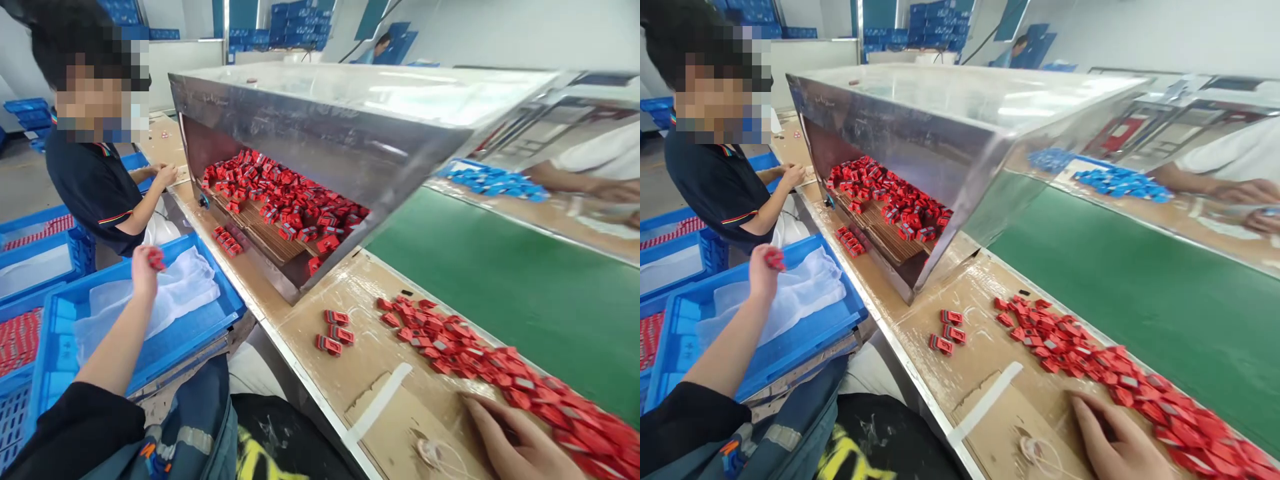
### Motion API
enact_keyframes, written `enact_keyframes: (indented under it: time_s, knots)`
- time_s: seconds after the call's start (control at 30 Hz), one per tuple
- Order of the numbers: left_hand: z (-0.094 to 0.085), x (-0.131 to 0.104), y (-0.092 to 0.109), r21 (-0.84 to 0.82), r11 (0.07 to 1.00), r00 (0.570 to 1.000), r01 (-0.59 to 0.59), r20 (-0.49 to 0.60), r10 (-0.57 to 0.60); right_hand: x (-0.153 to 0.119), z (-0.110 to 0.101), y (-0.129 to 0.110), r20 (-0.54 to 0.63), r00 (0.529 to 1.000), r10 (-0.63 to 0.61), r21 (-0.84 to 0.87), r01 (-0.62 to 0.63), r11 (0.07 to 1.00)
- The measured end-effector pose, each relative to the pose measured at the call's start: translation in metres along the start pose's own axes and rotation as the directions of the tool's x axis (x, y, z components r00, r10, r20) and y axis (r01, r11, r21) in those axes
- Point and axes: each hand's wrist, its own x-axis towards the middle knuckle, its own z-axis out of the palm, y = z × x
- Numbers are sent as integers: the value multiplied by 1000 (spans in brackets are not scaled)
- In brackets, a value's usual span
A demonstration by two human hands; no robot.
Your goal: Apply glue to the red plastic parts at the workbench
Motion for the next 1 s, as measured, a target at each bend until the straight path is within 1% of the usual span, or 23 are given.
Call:
enact_keyframes:
  time_s: [0.03, 0.07, 0.1, 0.13, 0.17, 0.2, 0.23, 0.27, 0.3, 0.33, 0.4, 0.47, 0.53, 0.57, 0.6, 0.63, 0.67, 0.7, 0.73, 0.83, 0.87, 0.9, 1.0]
  knots:
    - [31, -2, 26, -45, 998, 997, -45, 64, 48, 1, -2, -6, 6, 999, 35, 43, -36, 998]
    - [64, -5, 55, -96, 982, 960, -163, 212, 181, 2, -3, -10, 10, 999, 50, 74, -50, 996]
    - [97, -8, 87, -140, 937, 877, -320, 329, 349, 3, -3, -12, 9, 999, 40, 86, -41, 995]
    - [130, -10, 120, -179, 867, 773, -464, 397, 495, 4, -3, -12, 10, 1000, 24, 84, -25, 996]
    - [161, -10, 153, -203, 795, 678, -572, 428, 597, 4, -2, -11, 11, 1000, 8, 76, -9, 997]
    - [189, -7, 181, -213, 740, 611, -638, 445, 655, 4, -2, -10, 9, 1000, -7, 61, 6, 998]
    - [213, -2, 205, -221, 708, 576, -671, 446, 685, 4, -1, -8, 3, 1000, -23, 44, 23, 999]
    - [231, 4, 221, -232, 689, 565, -686, 427, 706, 2, 0, -7, -7, 999, -40, 30, 40, 999]
    - [243, 10, 229, -234, 675, 566, -700, 396, 723, 1, 1, -6, -18, 998, -57, 21, 57, 998]
    - [249, 16, 228, -226, 664, 573, -713, 358, 737, -1, 1, -5, -23, 997, -72, 20, 73, 997]
    - [241, 24, 203, -165, 670, 628, -724, 244, 739, -2, 2, -5, -23, 995, -94, 27, 94, 995]
    - [213, 28, 159, -30, 741, 735, -671, 104, 670, -1, 3, -5, -12, 995, -100, 27, 101, 995]
    - [180, 29, 113, 125, 831, 836, -541, -25, 548, 2, 4, -4, 4, 995, -104, 23, 104, 994]
    - [166, 29, 92, 197, 853, 870, -484, -4, 494, 3, 4, -4, 8, 995, -101, 17, 101, 995]
    - [155, 30, 76, 255, 843, 880, -474, 119, 459, 4, 4, -5, 11, 995, -96, 11, 96, 995]
    - [148, 30, 64, 299, 815, 862, -496, 282, 421, 5, 4, -5, 7, 996, -92, 7, 92, 996]
    - [145, 30, 56, 336, 780, 826, -528, 418, 379, 5, 4, -7, 1, 996, -91, 3, 91, 996]
    - [144, 30, 52, 363, 742, 785, -563, 517, 342, 5, 3, -9, -8, 995, -95, -1, 95, 996]
    - [145, 28, 51, 388, 708, 758, -590, 569, 319, 4, 2, -12, -18, 995, -102, -3, 102, 995]
    - [148, 9, 59, 433, 633, 733, -642, 587, 342, 2, -2, -22, -40, 991, -131, -5, 131, 991]
    - [148, -3, 63, 418, 612, 708, -671, 605, 363, 2, -4, -25, -41, 989, -140, -4, 140, 990]
    - [146, -19, 68, 383, 589, 664, -712, 639, 388, 3, -5, -27, -46, 988, -146, -3, 146, 989]
    - [135, -77, 83, 195, 538, 483, -820, 739, 470, 7, -11, -30, -51, 983, -174, 2, 174, 985]
